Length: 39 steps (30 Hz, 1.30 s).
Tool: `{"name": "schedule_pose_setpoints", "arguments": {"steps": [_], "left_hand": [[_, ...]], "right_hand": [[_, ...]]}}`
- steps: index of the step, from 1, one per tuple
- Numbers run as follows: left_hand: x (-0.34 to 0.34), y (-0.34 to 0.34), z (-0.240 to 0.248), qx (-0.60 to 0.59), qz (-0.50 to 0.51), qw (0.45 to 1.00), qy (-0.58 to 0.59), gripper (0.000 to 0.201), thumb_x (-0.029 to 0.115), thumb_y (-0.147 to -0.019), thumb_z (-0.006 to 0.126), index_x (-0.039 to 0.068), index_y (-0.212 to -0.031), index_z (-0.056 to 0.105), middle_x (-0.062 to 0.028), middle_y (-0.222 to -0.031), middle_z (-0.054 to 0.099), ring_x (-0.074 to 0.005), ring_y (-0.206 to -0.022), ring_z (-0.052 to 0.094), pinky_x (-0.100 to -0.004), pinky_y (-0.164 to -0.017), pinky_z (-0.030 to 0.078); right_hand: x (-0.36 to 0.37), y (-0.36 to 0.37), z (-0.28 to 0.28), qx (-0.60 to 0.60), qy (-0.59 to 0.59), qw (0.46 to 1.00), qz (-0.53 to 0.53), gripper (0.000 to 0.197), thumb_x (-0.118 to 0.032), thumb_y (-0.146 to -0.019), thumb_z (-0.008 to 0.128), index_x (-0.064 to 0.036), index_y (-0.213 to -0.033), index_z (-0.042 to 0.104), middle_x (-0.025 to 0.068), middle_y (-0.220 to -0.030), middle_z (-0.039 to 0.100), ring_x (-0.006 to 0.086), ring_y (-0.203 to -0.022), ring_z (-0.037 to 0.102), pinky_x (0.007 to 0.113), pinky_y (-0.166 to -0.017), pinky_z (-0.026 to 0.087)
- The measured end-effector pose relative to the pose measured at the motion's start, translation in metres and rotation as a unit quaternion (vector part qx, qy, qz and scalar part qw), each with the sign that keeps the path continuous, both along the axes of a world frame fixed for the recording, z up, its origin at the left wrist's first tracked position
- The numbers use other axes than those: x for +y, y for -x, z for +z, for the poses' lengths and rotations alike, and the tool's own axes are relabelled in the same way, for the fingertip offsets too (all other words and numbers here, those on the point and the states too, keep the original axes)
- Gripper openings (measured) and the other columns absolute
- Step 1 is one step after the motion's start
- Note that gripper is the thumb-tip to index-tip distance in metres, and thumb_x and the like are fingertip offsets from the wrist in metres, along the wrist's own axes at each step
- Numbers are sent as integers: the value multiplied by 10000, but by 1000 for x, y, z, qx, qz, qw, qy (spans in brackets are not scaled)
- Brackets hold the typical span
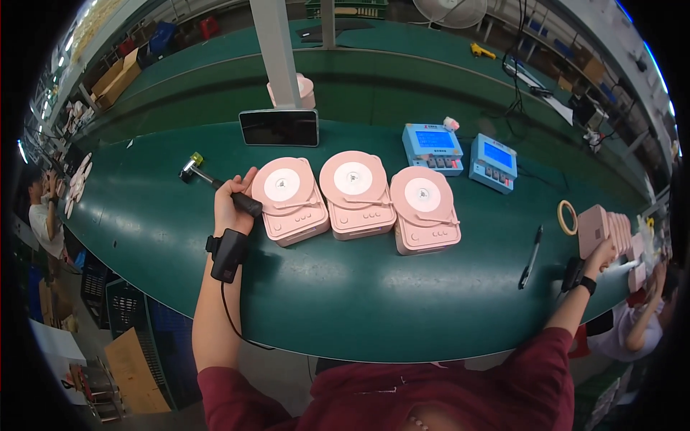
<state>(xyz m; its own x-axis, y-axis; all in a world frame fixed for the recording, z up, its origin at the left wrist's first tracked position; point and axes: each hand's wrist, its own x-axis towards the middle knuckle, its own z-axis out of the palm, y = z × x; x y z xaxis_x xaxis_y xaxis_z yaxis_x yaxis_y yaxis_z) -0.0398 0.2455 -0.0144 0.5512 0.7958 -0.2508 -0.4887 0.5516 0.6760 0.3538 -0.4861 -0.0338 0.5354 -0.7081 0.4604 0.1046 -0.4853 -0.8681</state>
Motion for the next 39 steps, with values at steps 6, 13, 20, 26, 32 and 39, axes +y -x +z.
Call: {"name": "schedule_pose_setpoints", "arguments": {"steps": [6,13,20,26,32,39], "left_hand": [[-10,-9,6,-42,-33,999,13,262,-68,-691,415,6,-942,433,-299,-1362,437,-370,-1289,451,-430,-1105,366],[6,-2,-17,-64,-34,997,16,240,-102,-637,394,18,-831,469,-167,-1076,551,-308,-1111,546,-400,-1076,397],[19,5,-25,-43,-4,999,-10,251,-110,-644,421,27,-847,476,-89,-905,529,-238,-901,556,-343,-1006,437],[19,5,0,85,102,990,-54,255,-62,-710,522,18,-952,511,-77,-954,537,-226,-918,538,-331,-1001,401],[25,26,2,361,228,773,-469,445,50,-754,618,30,-1189,527,-130,-1181,502,-284,-1122,463,-386,-1050,305],[-63,-27,97,352,189,489,-775,561,108,-720,656,101,-1269,541,-171,-1335,431,-355,-1286,327,-433,-1057,275]], "right_hand": [[222,124,72,-30,138,899,414,568,-205,-873,625,-65,-1388,427,136,-1404,428,268,-1289,418,366,-1049,340],[384,239,81,18,452,634,627,912,-446,-662,787,-92,-1404,392,218,-1453,322,419,-1357,303,477,-1063,319],[390,233,59,52,504,619,601,883,-376,-579,824,-128,-1350,475,217,-1462,324,434,-1353,306,493,-1012,404],[346,217,64,66,483,626,609,836,-322,-587,792,-154,-1346,485,196,-1457,339,415,-1358,304,472,-1015,411],[290,205,64,129,345,671,643,793,-205,-669,730,-131,-1397,424,172,-1475,339,344,-1388,293,399,-1079,336],[265,190,18,211,-211,626,720,794,0,-727,586,-74,-1465,304,127,-1508,314,243,-1410,270,326,-1139,213]]}}
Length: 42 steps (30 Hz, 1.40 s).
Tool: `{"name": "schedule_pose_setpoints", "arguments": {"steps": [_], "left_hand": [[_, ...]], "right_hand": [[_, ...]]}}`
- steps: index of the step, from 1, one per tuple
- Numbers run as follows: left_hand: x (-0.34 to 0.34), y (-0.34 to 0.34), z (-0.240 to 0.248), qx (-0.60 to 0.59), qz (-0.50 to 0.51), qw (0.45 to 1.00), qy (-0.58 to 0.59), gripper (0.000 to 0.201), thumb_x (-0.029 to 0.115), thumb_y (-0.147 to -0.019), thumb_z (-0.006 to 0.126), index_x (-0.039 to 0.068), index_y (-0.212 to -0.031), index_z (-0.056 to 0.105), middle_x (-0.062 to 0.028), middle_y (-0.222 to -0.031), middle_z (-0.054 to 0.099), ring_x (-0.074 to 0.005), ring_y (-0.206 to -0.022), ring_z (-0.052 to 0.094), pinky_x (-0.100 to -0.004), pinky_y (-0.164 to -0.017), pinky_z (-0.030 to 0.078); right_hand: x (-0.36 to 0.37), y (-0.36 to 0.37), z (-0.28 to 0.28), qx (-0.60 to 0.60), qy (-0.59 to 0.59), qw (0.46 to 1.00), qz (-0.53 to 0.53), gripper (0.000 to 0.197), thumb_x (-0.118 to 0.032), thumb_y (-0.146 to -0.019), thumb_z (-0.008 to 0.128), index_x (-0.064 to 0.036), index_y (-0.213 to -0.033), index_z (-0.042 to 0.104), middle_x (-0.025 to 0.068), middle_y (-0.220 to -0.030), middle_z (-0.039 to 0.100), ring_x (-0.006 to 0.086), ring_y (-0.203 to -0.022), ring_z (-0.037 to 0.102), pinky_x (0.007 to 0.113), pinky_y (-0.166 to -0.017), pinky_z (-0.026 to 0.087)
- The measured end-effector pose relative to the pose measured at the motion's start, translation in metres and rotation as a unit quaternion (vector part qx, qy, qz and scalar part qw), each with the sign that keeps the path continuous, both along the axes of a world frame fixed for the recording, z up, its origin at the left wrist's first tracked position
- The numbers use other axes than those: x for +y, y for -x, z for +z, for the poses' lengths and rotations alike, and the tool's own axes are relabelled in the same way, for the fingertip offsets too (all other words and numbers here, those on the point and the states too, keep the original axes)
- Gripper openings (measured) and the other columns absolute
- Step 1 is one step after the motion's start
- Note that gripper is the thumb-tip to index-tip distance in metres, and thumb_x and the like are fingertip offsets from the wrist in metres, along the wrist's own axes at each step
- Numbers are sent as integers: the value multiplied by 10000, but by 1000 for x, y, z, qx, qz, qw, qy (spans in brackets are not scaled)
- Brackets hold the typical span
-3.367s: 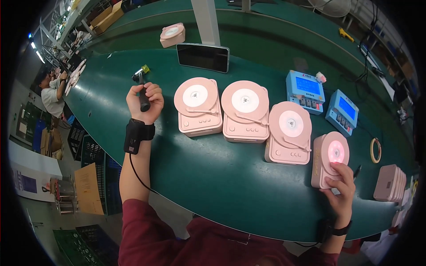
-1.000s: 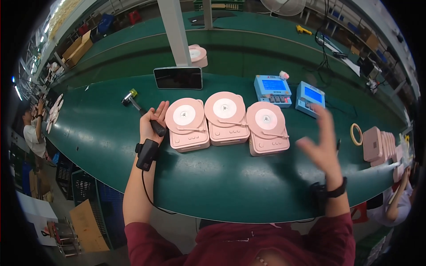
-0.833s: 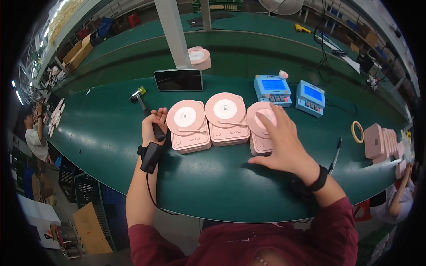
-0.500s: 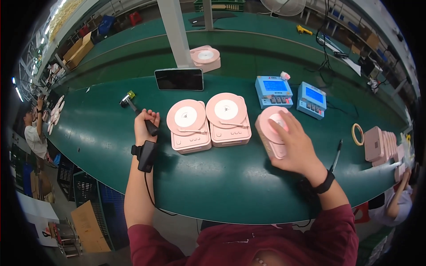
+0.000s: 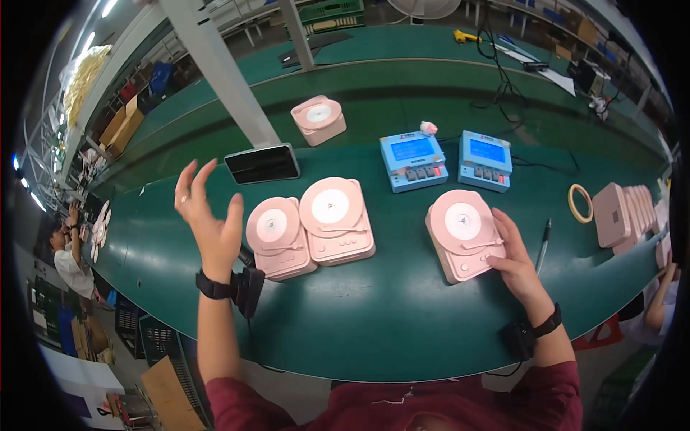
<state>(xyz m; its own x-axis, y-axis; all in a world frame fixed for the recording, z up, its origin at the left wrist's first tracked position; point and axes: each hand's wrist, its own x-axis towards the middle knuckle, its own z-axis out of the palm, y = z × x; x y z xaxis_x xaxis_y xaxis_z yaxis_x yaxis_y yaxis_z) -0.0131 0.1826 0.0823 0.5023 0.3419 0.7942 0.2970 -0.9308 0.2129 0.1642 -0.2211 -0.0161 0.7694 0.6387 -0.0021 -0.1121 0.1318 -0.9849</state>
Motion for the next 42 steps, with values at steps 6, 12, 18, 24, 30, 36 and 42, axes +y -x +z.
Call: {"name": "schedule_pose_setpoints", "arguments": {"steps": [6,12,18,24,30,36,42], "left_hand": [[8,-111,38,218,-126,952,-176,615,90,-682,663,115,-1280,522,-138,-1338,451,-338,-1296,362,-447,-1081,255],[39,-229,4,415,-118,839,-332,635,101,-680,675,168,-1289,506,-121,-1364,459,-293,-1305,387,-460,-1077,295],[54,-302,-44,456,-165,754,-443,683,130,-675,729,206,-1299,463,-92,-1323,500,-232,-1275,436,-416,-1027,361],[59,-321,-49,455,-186,770,-407,874,141,-536,811,160,-1312,408,-92,-1319,478,-248,-1234,464,-364,-1011,386],[28,-259,12,295,-277,906,-123,834,113,-517,769,69,-1256,386,-177,-1129,531,-372,-1057,555,-393,-862,485],[-55,-149,64,234,-329,913,-46,881,147,-493,776,19,-1265,371,-220,-1120,532,-417,-1030,559,-397,-854,484],[-140,-47,65,404,-358,841,44,825,330,-487,801,-23,-1159,478,-203,-1011,582,-374,-887,616,-416,-788,495]], "right_hand": [[7,3,7,-15,6,1000,-8,803,21,-719,532,-43,-1473,263,128,-1502,316,237,-1415,264,326,-1151,183],[6,1,4,-14,0,1000,-22,783,12,-727,526,-40,-1466,272,127,-1497,316,234,-1416,256,322,-1149,181],[3,0,7,-58,52,997,5,707,10,-769,513,-60,-1447,324,127,-1501,292,240,-1414,253,330,-1148,172],[4,-3,6,-29,34,999,11,673,25,-782,511,-70,-1431,360,135,-1511,263,249,-1416,246,338,-1148,169],[7,2,8,-95,64,993,15,667,-6,-780,537,-77,-1423,373,148,-1493,283,259,-1417,237,350,-1145,171],[6,4,4,-140,76,987,-4,665,-34,-764,551,-85,-1409,396,157,-1473,303,276,-1407,252,363,-1143,173],[8,4,3,-165,92,982,-18,651,-64,-747,566,-95,-1384,435,159,-1456,327,283,-1399,267,363,-1140,184]]}}
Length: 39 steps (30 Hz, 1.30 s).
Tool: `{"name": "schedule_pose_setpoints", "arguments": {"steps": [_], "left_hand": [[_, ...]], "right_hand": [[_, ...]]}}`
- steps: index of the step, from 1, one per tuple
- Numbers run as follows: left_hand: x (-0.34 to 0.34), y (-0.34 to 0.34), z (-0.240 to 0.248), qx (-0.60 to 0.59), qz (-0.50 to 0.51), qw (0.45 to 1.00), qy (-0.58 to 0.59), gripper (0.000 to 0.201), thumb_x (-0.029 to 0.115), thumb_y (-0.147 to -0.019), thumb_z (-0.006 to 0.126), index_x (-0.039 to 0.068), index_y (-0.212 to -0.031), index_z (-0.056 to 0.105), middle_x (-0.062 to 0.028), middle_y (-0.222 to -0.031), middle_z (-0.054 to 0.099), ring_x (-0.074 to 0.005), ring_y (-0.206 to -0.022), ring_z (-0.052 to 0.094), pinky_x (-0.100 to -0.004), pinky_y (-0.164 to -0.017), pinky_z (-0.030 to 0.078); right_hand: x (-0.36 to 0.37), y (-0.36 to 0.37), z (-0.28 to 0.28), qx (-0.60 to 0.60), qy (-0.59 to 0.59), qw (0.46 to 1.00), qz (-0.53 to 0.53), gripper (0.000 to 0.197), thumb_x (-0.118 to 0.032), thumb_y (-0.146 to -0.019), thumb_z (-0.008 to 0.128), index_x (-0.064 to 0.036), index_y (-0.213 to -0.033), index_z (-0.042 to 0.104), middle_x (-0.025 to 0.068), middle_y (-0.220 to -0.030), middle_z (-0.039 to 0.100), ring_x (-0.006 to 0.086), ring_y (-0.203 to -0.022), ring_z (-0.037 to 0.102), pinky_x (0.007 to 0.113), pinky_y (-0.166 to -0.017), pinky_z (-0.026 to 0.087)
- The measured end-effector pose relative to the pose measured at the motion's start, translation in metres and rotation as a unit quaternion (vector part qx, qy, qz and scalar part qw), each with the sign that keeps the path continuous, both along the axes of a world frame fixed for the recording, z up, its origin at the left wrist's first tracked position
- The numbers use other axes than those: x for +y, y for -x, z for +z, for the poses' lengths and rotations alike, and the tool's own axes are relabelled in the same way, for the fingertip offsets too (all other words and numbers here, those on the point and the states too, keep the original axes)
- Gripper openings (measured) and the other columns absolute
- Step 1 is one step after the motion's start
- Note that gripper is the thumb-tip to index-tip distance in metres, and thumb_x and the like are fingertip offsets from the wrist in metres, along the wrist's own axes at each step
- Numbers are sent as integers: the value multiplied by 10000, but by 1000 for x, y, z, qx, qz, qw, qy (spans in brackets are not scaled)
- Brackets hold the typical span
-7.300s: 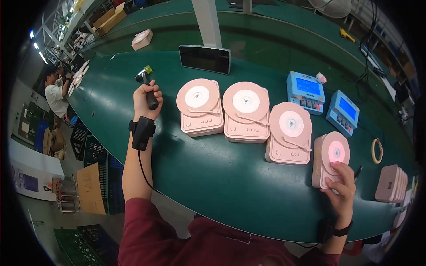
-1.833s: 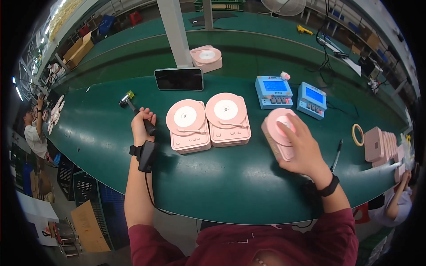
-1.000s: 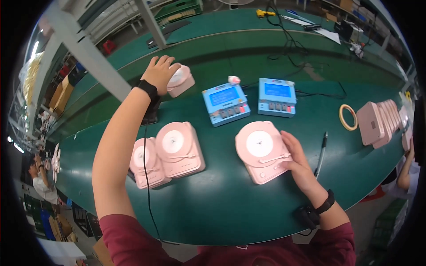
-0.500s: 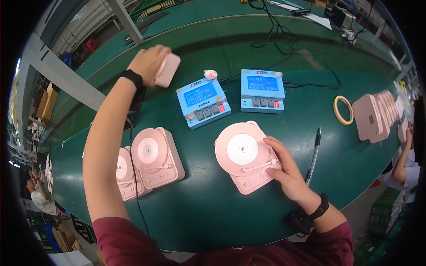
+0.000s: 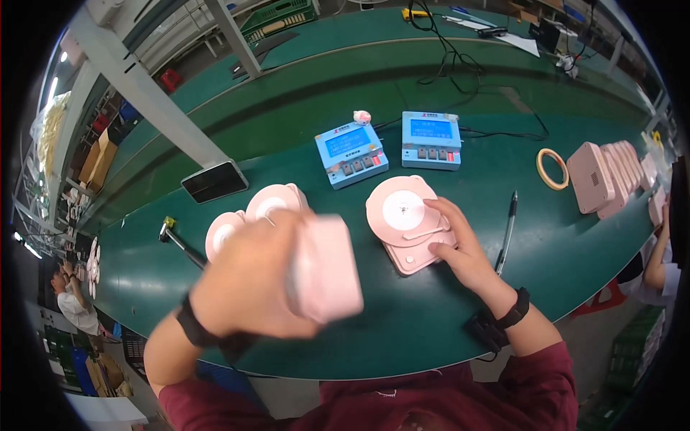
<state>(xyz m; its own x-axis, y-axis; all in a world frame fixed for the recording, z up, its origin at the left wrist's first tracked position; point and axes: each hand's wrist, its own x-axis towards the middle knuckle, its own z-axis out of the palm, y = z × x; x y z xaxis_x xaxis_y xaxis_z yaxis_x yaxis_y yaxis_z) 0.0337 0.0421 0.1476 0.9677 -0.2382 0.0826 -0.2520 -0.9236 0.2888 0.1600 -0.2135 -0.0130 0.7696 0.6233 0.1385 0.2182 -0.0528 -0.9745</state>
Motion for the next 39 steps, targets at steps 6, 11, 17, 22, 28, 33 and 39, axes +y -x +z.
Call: {"name": "schedule_pose_setpoints", "arguments": {"steps": [6,11,17,22,28,33,39], "left_hand": [[-38,33,-40,72,30,995,-64,818,473,-565,779,-53,-1129,506,-233,-1001,593,-380,-815,632,-407,-727,523],[-33,19,-61,75,139,983,-91,771,548,-715,690,-76,-1129,505,-242,-946,600,-385,-735,640,-400,-668,537],[2,40,-73,-44,131,990,-18,663,526,-815,644,-62,-1094,513,-207,-877,615,-337,-669,651,-366,-612,536],[37,58,-84,251,196,934,163,453,403,-881,641,-12,-990,494,-133,-796,620,-218,-654,669,-311,-601,531],[51,64,-100,332,168,859,353,326,306,-940,603,26,-881,448,-88,-783,623,-144,-645,670,-243,-569,524],[44,61,-109,334,146,848,384,350,320,-927,626,37,-852,434,-98,-763,620,-147,-635,673,-238,-544,524],[10,44,-122,304,112,835,445,397,349,-913,633,43,-790,413,-86,-620,608,-154,-545,656,-243,-460,470]], "right_hand": [[1,3,-1,-38,6,999,-3,610,-90,-760,564,-119,-1362,470,162,-1452,340,315,-1383,291,393,-1138,195],[0,15,8,-272,65,959,-38,430,-84,-732,659,-141,-1157,635,175,-1416,381,386,-1313,353,468,-1093,262],[3,21,15,-401,109,909,30,344,-138,-574,844,-113,-893,715,138,-1297,523,388,-1265,407,475,-1022,318],[8,19,8,-405,94,909,3,384,-153,-511,876,-116,-859,719,109,-1197,585,375,-1197,456,462,-982,345],[13,20,2,-424,70,903,-19,357,-151,-499,877,-109,-820,725,91,-1121,611,349,-1088,495,439,-950,363],[5,15,4,-370,33,928,-35,305,-99,-552,857,-74,-827,729,119,-1143,596,319,-1091,506,417,-966,372],[-20,-12,-1,-137,-148,978,-59,218,-30,-667,790,-44,-876,726,157,-1229,548,281,-1135,501,397,-1017,359]]}}
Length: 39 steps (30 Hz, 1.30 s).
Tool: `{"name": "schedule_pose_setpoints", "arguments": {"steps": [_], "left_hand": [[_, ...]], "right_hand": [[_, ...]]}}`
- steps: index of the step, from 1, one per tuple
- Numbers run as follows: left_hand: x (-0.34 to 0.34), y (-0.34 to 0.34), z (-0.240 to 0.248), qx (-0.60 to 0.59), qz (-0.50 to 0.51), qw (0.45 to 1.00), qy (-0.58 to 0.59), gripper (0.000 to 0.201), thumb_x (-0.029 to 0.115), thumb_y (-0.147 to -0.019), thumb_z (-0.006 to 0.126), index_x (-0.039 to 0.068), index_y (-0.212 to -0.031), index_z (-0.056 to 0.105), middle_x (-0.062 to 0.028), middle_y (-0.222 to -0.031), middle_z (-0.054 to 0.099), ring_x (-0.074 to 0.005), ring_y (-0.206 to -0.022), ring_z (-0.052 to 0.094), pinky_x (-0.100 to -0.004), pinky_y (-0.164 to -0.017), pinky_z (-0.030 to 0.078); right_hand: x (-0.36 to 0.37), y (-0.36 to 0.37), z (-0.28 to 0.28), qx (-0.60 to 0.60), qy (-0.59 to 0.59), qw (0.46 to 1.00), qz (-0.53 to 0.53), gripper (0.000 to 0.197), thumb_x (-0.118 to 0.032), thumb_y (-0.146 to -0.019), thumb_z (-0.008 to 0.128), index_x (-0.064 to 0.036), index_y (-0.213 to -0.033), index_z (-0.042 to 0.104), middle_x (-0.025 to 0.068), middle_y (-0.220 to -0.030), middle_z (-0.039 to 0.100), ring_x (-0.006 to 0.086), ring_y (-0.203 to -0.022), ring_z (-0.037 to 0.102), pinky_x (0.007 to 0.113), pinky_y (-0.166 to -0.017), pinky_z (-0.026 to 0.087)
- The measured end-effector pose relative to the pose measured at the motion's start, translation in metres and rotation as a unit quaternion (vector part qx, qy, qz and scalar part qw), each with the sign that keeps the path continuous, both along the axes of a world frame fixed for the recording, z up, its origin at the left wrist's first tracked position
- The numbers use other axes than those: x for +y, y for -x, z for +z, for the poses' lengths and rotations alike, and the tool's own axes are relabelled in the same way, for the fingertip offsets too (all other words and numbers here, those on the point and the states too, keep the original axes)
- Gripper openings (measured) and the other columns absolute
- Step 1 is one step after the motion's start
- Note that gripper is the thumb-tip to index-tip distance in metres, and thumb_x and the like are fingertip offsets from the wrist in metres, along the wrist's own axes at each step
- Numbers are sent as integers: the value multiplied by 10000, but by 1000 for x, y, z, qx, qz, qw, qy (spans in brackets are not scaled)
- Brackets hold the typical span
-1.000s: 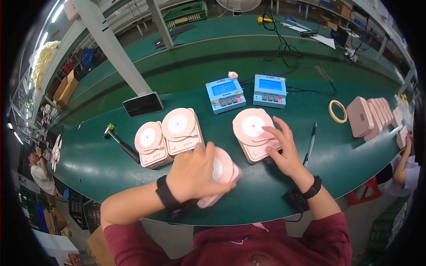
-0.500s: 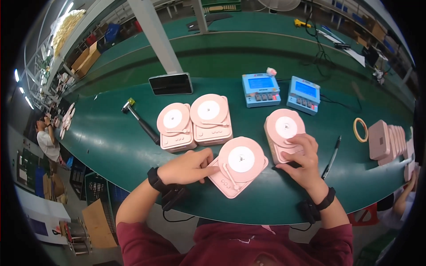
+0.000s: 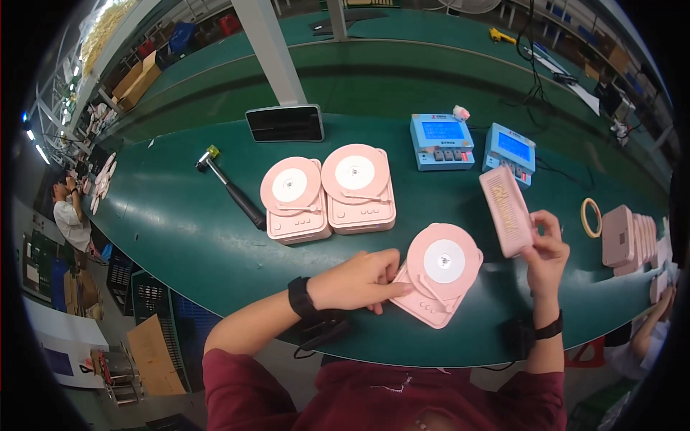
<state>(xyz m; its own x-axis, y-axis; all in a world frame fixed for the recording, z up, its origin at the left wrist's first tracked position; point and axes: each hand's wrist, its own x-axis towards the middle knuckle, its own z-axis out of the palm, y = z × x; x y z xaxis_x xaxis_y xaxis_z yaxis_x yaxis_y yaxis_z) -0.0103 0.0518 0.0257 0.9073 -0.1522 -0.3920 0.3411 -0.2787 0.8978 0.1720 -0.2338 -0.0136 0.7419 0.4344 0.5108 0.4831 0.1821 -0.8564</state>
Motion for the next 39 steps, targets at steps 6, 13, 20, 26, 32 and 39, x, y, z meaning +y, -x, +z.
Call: {"name": "schedule_pose_setpoints", "arguments": {"steps": [6,13,20,26,32,39], "left_hand": [[-9,-8,-10,-4,13,1000,25,388,312,-899,659,49,-765,407,-69,-588,596,-136,-513,637,-236,-442,448],[-15,-1,-16,-27,62,996,50,322,160,-888,679,62,-781,392,-26,-634,549,-75,-499,574,-202,-426,445],[-15,-5,-14,-11,53,998,41,292,127,-891,670,63,-790,404,-11,-650,541,-62,-508,569,-194,-426,447],[-16,-3,-15,-27,87,995,40,333,195,-868,702,62,-747,422,-33,-586,579,-78,-471,567,-216,-430,434],[-9,5,-11,-121,64,991,-4,248,175,-882,677,55,-804,474,-23,-608,584,-73,-516,572,-214,-469,451],[102,11,20,-407,383,812,-170,574,147,-747,766,-20,-1178,426,-192,-1158,533,-255,-1070,564,-358,-880,494]], "right_hand": [[-35,-31,-18,162,-133,977,26,188,-104,-836,693,-26,-1008,697,153,-1371,471,268,-1237,480,404,-1046,374],[-39,-32,-24,202,-171,964,38,218,-78,-877,635,4,-1075,671,156,-1420,435,282,-1257,477,418,-1053,379],[-36,-30,-16,204,-156,966,31,175,-80,-882,628,6,-1027,674,157,-1416,441,285,-1254,480,422,-1050,384],[-36,-32,-22,222,-193,955,40,169,-108,-896,616,19,-989,678,165,-1403,453,277,-1245,489,413,-1045,386],[-54,-39,-19,249,-183,950,36,230,-132,-902,605,40,-1047,653,182,-1419,430,259,-1255,481,381,-1039,384],[-117,-69,-21,224,-245,943,-26,475,-238,-972,526,25,-1357,437,142,-1352,516,234,-1239,490,407,-1042,375]]}}
